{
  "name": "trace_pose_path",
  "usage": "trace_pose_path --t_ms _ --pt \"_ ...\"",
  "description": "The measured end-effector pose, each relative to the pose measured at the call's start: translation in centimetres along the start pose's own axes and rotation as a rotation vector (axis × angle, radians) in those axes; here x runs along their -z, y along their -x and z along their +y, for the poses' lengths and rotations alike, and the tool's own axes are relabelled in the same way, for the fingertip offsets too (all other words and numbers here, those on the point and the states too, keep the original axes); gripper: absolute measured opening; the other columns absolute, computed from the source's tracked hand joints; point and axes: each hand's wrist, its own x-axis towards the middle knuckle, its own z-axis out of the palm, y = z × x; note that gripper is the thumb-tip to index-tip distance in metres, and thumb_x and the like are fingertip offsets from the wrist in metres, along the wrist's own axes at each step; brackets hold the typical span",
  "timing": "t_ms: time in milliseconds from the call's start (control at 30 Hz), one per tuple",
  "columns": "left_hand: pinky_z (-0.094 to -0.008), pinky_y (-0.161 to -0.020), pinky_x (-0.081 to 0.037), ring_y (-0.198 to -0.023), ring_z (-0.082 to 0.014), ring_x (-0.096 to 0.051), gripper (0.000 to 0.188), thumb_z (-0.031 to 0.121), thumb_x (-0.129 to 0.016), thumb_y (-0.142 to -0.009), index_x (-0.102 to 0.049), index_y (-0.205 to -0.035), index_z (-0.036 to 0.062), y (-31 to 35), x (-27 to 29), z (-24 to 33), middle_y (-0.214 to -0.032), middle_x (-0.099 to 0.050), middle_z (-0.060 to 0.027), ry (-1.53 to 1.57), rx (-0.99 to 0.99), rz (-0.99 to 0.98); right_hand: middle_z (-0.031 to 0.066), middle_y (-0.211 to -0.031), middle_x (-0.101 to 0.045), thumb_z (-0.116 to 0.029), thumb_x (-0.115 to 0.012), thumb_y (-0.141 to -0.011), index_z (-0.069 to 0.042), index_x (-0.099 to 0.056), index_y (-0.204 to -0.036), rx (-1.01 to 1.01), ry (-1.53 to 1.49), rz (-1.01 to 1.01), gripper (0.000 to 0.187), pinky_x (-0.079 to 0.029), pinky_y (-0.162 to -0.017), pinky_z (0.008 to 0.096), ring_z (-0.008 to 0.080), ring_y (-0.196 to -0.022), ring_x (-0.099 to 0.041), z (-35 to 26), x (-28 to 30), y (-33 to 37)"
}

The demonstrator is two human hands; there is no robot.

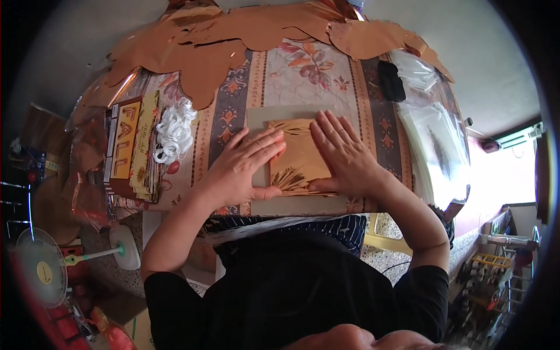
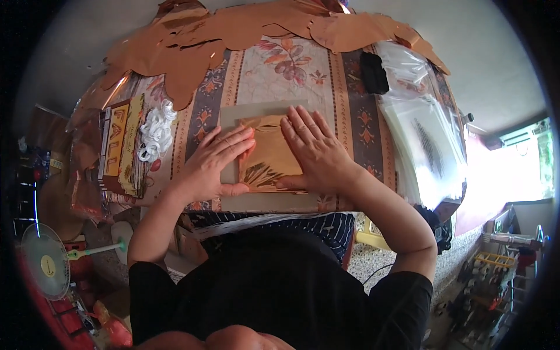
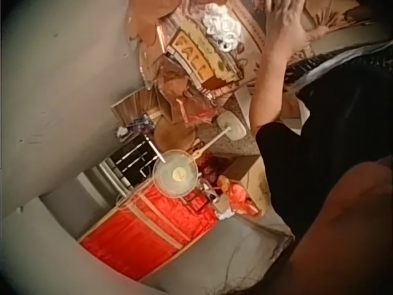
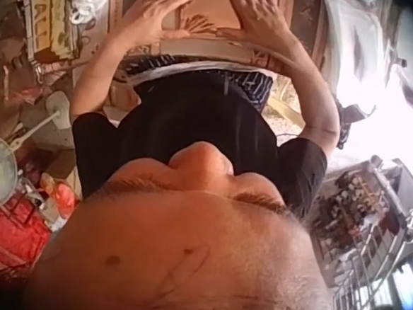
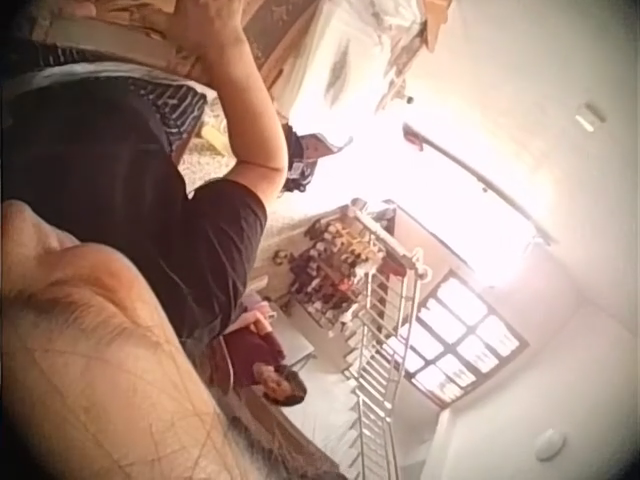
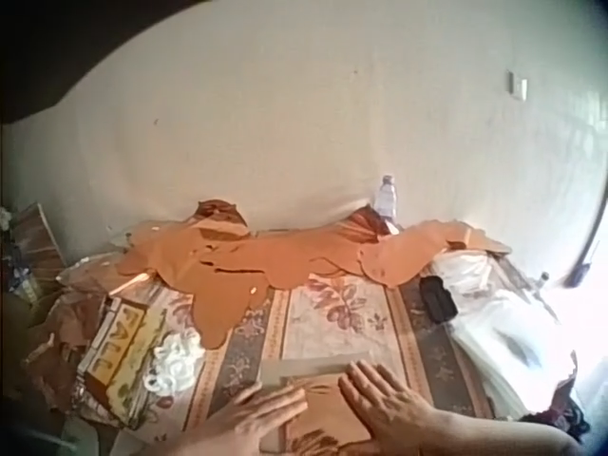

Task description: Folding and packaging metallic decorative sheets on a table.

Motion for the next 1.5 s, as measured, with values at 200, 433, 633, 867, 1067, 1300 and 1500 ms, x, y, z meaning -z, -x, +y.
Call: trace_pose_path --t_ms 200,433,633,867,1067,1300,1500 --pt "-0.0462 -0.118 -0.017 -0.141 -0.0229 -0.030 0.080 0.052 -0.069 -0.078 -0.045 -0.139 0.0060 0.1 -0.2 -0.1 -0.149 -0.038 -0.0105 -0.044 -0.020 0.004 0.0218 -0.157 -0.015 -0.057 -0.048 -0.092 0.003 -0.015 -0.150 0.031 -0.311 -0.019 0.090 -0.008 -0.119 0.0423 0.0323 -0.147 -0.009 2.2 1.0 1.1" --pt "-0.0473 -0.118 -0.019 -0.141 -0.0245 -0.031 0.084 0.053 -0.068 -0.078 -0.042 -0.140 0.0034 0.1 -0.4 0.2 -0.148 -0.038 -0.0129 -0.029 -0.021 -0.008 0.0207 -0.153 -0.029 -0.025 -0.046 -0.099 0.001 -0.030 -0.147 -0.269 -0.726 0.104 0.056 -0.018 -0.117 0.0372 0.0304 -0.145 -0.021 2.5 2.2 2.4" --pt "-0.0480 -0.118 -0.018 -0.142 -0.0259 -0.029 0.085 0.055 -0.067 -0.079 -0.042 -0.141 0.0021 -1.6 -1.2 0.7 -0.149 -0.037 -0.0144 -0.013 -0.044 0.001 0.0211 -0.153 -0.029 -0.022 -0.050 -0.096 0.001 -0.037 -0.143 -0.101 -0.318 0.126 0.054 -0.015 -0.118 0.0449 0.0328 -0.145 -0.019 1.6 1.7 0.8" --pt "-0.0471 -0.118 -0.018 -0.143 -0.0265 -0.027 0.088 0.058 -0.066 -0.079 -0.040 -0.142 0.0022 -3.5 -1.9 0.5 -0.151 -0.034 -0.0150 0.004 -0.082 0.011 0.0204 -0.153 -0.028 -0.034 -0.052 -0.095 0.001 -0.033 -0.145 -0.053 -0.187 0.105 0.064 -0.013 -0.118 0.0446 0.0338 -0.146 -0.017 2.0 -0.4 -0.2" --pt "-0.0444 -0.118 -0.019 -0.142 -0.0263 -0.028 0.086 0.043 -0.074 -0.076 -0.037 -0.146 0.0098 -4.1 -0.1 0.4 -0.152 -0.033 -0.0113 0.181 -0.013 -0.062 0.0198 -0.153 -0.029 -0.043 -0.050 -0.094 0.000 -0.029 -0.147 -0.105 -0.061 0.117 0.072 -0.011 -0.119 0.0445 0.0330 -0.146 -0.017 1.8 -1.6 -0.2" --pt "-0.0404 -0.089 -0.043 -0.102 -0.0255 -0.055 0.037 0.024 -0.083 -0.064 -0.061 -0.090 0.0094 -5.2 -2.7 6.7 -0.103 -0.059 -0.0052 0.063 -0.230 0.361 0.0190 -0.153 -0.029 -0.042 -0.044 -0.095 -0.001 -0.030 -0.147 -0.096 -0.014 0.141 0.068 -0.011 -0.119 0.0439 0.0325 -0.145 -0.019 2.0 -2.1 -0.3" --pt "-0.0384 -0.082 -0.044 -0.093 -0.0235 -0.056 0.030 0.017 -0.081 -0.065 -0.061 -0.086 0.0083 -6.2 -5.3 8.8 -0.093 -0.055 -0.0053 0.026 -0.220 0.353 0.0182 -0.153 -0.030 -0.041 -0.042 -0.095 -0.002 -0.033 -0.146 -0.061 0.011 0.205 0.065 -0.012 -0.119 0.0440 0.0324 -0.145 -0.021 2.2 -2.6 -0.1"
